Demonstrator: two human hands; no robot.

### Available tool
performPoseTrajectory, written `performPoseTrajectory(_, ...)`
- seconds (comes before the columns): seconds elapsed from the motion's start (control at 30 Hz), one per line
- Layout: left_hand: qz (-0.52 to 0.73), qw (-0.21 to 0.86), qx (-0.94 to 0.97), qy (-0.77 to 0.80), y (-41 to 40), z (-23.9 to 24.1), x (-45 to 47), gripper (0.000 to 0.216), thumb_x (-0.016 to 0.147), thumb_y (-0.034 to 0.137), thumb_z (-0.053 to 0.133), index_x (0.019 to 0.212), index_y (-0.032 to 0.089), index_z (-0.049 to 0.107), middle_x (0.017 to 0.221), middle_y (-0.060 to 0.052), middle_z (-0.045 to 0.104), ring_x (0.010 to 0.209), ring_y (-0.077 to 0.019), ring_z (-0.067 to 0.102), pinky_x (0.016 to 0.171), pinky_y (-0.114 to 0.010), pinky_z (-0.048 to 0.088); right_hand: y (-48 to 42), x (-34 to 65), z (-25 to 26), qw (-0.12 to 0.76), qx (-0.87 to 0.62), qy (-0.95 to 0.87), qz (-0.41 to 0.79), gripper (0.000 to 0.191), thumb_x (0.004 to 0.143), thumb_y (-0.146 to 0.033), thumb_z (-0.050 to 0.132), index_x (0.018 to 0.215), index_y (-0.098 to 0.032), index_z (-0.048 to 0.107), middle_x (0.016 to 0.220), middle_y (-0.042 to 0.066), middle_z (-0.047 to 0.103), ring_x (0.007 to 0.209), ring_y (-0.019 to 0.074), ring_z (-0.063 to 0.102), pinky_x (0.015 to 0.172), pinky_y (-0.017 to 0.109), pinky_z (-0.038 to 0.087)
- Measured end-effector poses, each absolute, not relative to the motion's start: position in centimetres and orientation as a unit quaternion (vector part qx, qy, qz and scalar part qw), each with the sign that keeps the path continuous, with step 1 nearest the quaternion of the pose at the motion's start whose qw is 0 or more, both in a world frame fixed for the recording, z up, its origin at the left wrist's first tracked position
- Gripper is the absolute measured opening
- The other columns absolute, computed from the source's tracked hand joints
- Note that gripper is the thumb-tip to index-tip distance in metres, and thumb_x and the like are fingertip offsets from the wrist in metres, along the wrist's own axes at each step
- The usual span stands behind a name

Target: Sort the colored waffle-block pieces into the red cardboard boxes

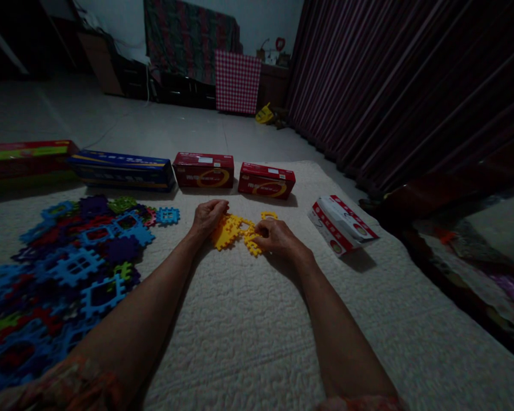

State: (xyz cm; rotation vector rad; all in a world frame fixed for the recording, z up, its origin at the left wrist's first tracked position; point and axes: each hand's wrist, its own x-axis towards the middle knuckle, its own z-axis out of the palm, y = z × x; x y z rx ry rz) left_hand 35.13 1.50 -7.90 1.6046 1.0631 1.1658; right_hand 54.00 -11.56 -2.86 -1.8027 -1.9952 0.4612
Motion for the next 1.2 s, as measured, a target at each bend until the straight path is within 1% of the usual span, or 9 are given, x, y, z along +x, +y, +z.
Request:
performPoseTrajectory(0.13,0.469,0.435,0.644,0.419,1.6,-8.1,35.1,0.033,0.084,0.042,0.057,0.083,0.016,0.077,0.084,-0.006,0.078,0.083,-0.0213,0.071,0.073,-0.027,0.050,-11.6,54.5,-2.1,0.200,-0.654,-0.697,0.217,0.006,0.076,-0.024,0.066,0.080,-0.019,0.068,0.075,0.001,0.063,0.069,0.0141,0.054,0.062,0.027,0.039)
performPoseTrajectory(0.23,0.474,0.435,0.641,0.419,1.9,-8.4,35.3,0.033,0.083,0.043,0.058,0.085,0.016,0.077,0.083,-0.006,0.077,0.083,-0.0217,0.071,0.072,-0.027,0.050,-10.9,56.1,-1.5,0.257,-0.657,-0.660,0.259,0.009,0.076,-0.028,0.067,0.081,-0.021,0.069,0.075,0.000,0.066,0.066,0.0144,0.057,0.061,0.027,0.044)
performPoseTrajectory(0.4,0.477,0.440,0.631,0.425,2.2,-8.7,35.5,0.030,0.082,0.040,0.059,0.086,0.018,0.078,0.083,-0.005,0.078,0.083,-0.0210,0.071,0.073,-0.027,0.050,-8.3,59.0,-3.3,0.441,-0.698,-0.545,0.149,0.016,0.073,-0.035,0.071,0.083,-0.023,0.070,0.080,0.001,0.071,0.073,0.0181,0.064,0.066,0.030,0.054)
performPoseTrajectory(0.5,0.472,0.439,0.631,0.431,2.1,-8.5,35.4,0.028,0.083,0.038,0.060,0.086,0.018,0.078,0.083,-0.005,0.078,0.082,-0.0205,0.071,0.073,-0.026,0.051,-7.2,59.5,-5.4,0.486,-0.722,-0.482,0.097,0.020,0.072,-0.037,0.070,0.083,-0.020,0.071,0.082,0.003,0.074,0.075,0.0199,0.067,0.072,0.034,0.057)
performPoseTrajectory(0.77,0.472,0.429,0.639,0.431,1.8,-8.2,35.4,0.027,0.083,0.035,0.059,0.086,0.017,0.079,0.083,-0.005,0.079,0.083,-0.0205,0.072,0.073,-0.026,0.051,-6.9,59.2,-7.3,0.443,-0.734,-0.513,0.035,0.022,0.076,-0.032,0.059,0.085,-0.020,0.075,0.092,0.007,0.077,0.089,0.0239,0.070,0.089,0.040,0.055)
performPoseTrajectory(0.87,0.471,0.430,0.638,0.432,1.8,-8.3,35.4,0.027,0.083,0.036,0.060,0.086,0.017,0.079,0.082,-0.005,0.078,0.081,-0.0207,0.072,0.072,-0.027,0.051,-7.0,59.3,-6.9,0.432,-0.740,-0.515,0.034,0.026,0.079,-0.035,0.057,0.091,-0.018,0.074,0.097,0.010,0.075,0.090,0.0241,0.069,0.090,0.042,0.055)
performPoseTrajectory(0.93,0.473,0.430,0.636,0.431,1.8,-8.3,35.4,0.027,0.083,0.035,0.060,0.087,0.018,0.079,0.083,-0.005,0.079,0.083,-0.0210,0.072,0.073,-0.027,0.051,-7.2,59.2,-6.4,0.419,-0.733,-0.531,0.070,0.031,0.079,-0.038,0.060,0.099,-0.017,0.072,0.105,0.011,0.073,0.089,0.0235,0.069,0.087,0.041,0.056)
performPoseTrajectory(1.07,0.470,0.428,0.637,0.436,1.9,-8.3,35.4,0.025,0.082,0.033,0.061,0.088,0.019,0.080,0.084,-0.005,0.079,0.086,-0.0212,0.072,0.077,-0.027,0.052,-7.6,58.6,-5.5,0.355,-0.734,-0.567,0.118,0.045,0.077,-0.045,0.069,0.113,-0.018,0.068,0.121,0.015,0.065,0.095,0.0244,0.068,0.086,0.042,0.056)
performPoseTrajectory(1.2,0.467,0.427,0.639,0.437,1.9,-8.3,35.4,0.026,0.083,0.034,0.061,0.090,0.018,0.080,0.086,-0.005,0.080,0.086,-0.0217,0.072,0.076,-0.028,0.052,-7.6,57.0,-5.1,0.276,-0.775,-0.565,0.060,0.056,0.076,-0.049,0.071,0.121,-0.015,0.067,0.122,0.019,0.062,0.107,0.0296,0.065,0.096,0.044,0.052)
